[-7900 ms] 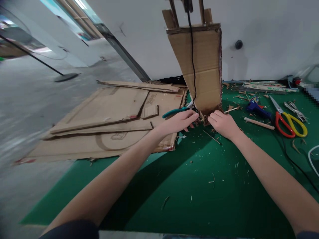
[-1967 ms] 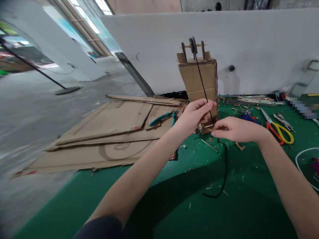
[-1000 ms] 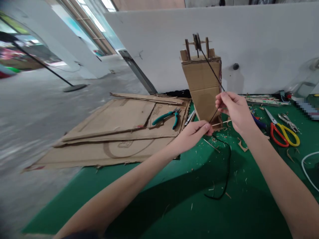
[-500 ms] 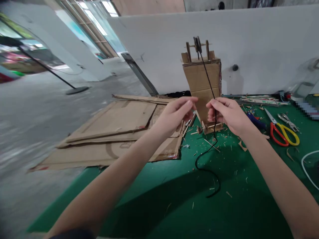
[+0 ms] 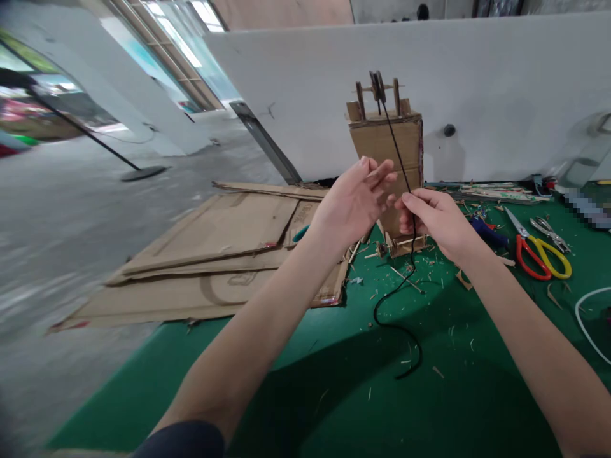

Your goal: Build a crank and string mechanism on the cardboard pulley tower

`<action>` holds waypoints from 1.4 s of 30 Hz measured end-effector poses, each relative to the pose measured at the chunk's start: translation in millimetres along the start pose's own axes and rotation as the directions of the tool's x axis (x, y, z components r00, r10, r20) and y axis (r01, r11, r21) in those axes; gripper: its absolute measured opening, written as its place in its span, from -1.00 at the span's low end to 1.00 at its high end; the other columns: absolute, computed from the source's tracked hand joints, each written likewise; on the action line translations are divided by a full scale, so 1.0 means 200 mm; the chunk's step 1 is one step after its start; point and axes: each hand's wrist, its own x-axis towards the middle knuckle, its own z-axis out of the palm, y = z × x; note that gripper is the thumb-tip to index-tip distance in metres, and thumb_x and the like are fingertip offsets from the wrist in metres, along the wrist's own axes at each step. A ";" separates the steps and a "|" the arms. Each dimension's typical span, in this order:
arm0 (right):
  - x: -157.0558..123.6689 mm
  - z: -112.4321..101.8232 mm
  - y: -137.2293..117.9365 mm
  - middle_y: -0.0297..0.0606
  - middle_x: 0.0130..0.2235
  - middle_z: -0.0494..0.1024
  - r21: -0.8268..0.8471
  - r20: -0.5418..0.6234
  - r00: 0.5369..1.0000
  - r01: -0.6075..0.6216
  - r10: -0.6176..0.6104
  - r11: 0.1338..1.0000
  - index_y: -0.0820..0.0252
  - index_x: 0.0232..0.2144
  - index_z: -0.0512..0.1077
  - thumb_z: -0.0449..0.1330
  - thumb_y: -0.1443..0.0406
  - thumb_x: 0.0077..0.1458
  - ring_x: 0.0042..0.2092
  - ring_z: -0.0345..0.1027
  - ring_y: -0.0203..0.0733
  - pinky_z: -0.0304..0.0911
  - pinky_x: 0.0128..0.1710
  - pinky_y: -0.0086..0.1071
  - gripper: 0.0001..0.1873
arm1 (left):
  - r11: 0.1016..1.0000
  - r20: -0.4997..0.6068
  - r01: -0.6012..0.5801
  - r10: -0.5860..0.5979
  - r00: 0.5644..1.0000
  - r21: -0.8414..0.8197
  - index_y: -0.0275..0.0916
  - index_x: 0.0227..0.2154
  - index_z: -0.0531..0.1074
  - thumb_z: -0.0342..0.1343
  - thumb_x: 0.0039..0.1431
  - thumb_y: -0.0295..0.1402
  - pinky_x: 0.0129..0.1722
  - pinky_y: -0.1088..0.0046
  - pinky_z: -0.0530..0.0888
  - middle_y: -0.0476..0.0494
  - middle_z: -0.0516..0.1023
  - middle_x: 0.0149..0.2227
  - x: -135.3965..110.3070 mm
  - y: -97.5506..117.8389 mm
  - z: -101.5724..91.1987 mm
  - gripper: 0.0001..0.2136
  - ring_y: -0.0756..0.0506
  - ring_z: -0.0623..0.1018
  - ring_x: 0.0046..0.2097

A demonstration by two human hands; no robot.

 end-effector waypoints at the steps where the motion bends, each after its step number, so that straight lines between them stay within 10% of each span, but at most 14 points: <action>1: 0.00 0.00 0.00 -0.38 -0.50 0.42 -0.004 0.006 1.000 -0.002 0.002 1.000 0.17 -0.42 0.45 0.31 0.05 0.05 -0.44 0.35 -0.32 0.37 -0.33 -0.35 -0.70 | 0.999 0.006 0.014 -0.014 1.000 -0.035 -0.23 -0.26 0.46 0.12 0.26 -0.18 -0.31 0.52 0.47 -0.12 0.58 -0.22 0.00 0.00 0.01 -0.79 -0.02 0.59 -0.20; 17: -0.01 -0.01 -0.02 -0.37 -0.49 0.42 -0.098 -0.020 0.998 0.051 -0.053 0.994 0.17 -0.42 0.45 0.29 0.03 0.06 -0.44 0.33 -0.32 0.30 -0.37 -0.36 -0.68 | 0.997 0.037 -0.034 0.036 0.999 -0.063 -0.18 -0.31 0.43 -0.01 0.33 -0.19 -0.21 0.42 0.50 -0.05 0.56 -0.24 -0.07 0.03 -0.05 -0.79 -0.05 0.58 -0.08; 21: -0.01 -0.03 -0.01 -0.37 -0.47 0.43 -0.144 -0.050 0.996 0.061 -0.069 0.988 0.16 -0.40 0.46 0.26 0.04 0.10 -0.43 0.33 -0.33 0.29 -0.36 -0.38 -0.70 | 0.997 -0.030 -0.079 0.080 0.996 0.026 -0.13 -0.25 0.46 -0.01 0.33 -0.11 -0.39 0.48 0.43 0.01 0.39 -0.51 -0.09 0.07 -0.09 -0.75 0.00 0.51 -0.38; 27: 0.01 -0.08 -0.01 -0.37 -0.49 0.41 -0.094 -0.153 0.985 0.062 -0.076 0.994 0.15 -0.42 0.47 0.23 0.11 0.14 -0.45 0.30 -0.34 0.28 -0.37 -0.40 -0.75 | 0.981 -0.089 -0.188 0.183 0.979 -0.043 -0.17 -0.46 0.35 -0.32 0.43 -0.26 -0.65 0.50 0.10 0.04 -0.07 -0.62 -0.12 0.26 -0.14 -0.58 0.04 -0.05 -0.60; 33: 0.02 -0.09 -0.01 -0.36 -0.51 0.40 -0.107 -0.213 0.976 0.014 -0.037 0.994 0.17 -0.47 0.46 0.19 0.19 0.16 -0.46 0.28 -0.35 0.26 -0.39 -0.41 -0.79 | 0.812 -0.109 -0.530 0.520 0.847 -0.245 -0.20 -0.52 0.19 -0.49 0.48 -0.34 -0.50 0.70 0.20 0.06 0.10 -0.57 -0.01 0.55 -0.33 -0.52 0.06 -0.01 -0.47; 36: 0.02 -0.08 -0.02 -0.36 -0.50 0.41 -0.123 -0.184 0.982 0.014 -0.037 0.992 0.19 -0.47 0.46 0.20 0.21 0.16 -0.46 0.30 -0.36 0.25 -0.39 -0.42 -0.79 | 0.877 -0.230 -0.417 0.366 0.902 -0.239 -0.22 -0.52 0.14 -0.60 0.43 -0.12 -0.50 0.67 0.16 0.09 0.11 -0.60 0.16 0.60 -0.34 -0.46 0.12 0.07 -0.47; 39: 0.02 -0.08 -0.01 -0.35 -0.50 0.43 -0.160 -0.150 0.988 0.018 -0.042 0.987 0.20 -0.46 0.46 0.20 0.19 0.15 -0.46 0.30 -0.36 0.21 -0.41 -0.43 -0.78 | 0.974 -0.151 -0.202 0.216 0.965 0.100 -0.26 -0.47 0.25 -0.45 0.35 0.10 -0.48 0.62 0.07 0.07 0.13 -0.56 0.37 0.57 -0.28 -0.40 0.16 0.13 -0.48; 42: 0.02 -0.07 0.00 -0.34 -0.50 0.44 -0.209 -0.114 0.992 0.028 -0.053 0.977 0.21 -0.46 0.46 0.20 0.17 0.15 -0.46 0.29 -0.36 0.19 -0.42 -0.43 -0.76 | 0.876 -0.108 -0.019 0.081 0.991 0.482 -0.27 -0.43 0.41 -0.13 0.20 0.24 -0.58 0.52 0.08 0.00 0.22 -0.56 0.55 0.54 -0.22 -0.40 0.07 0.12 -0.51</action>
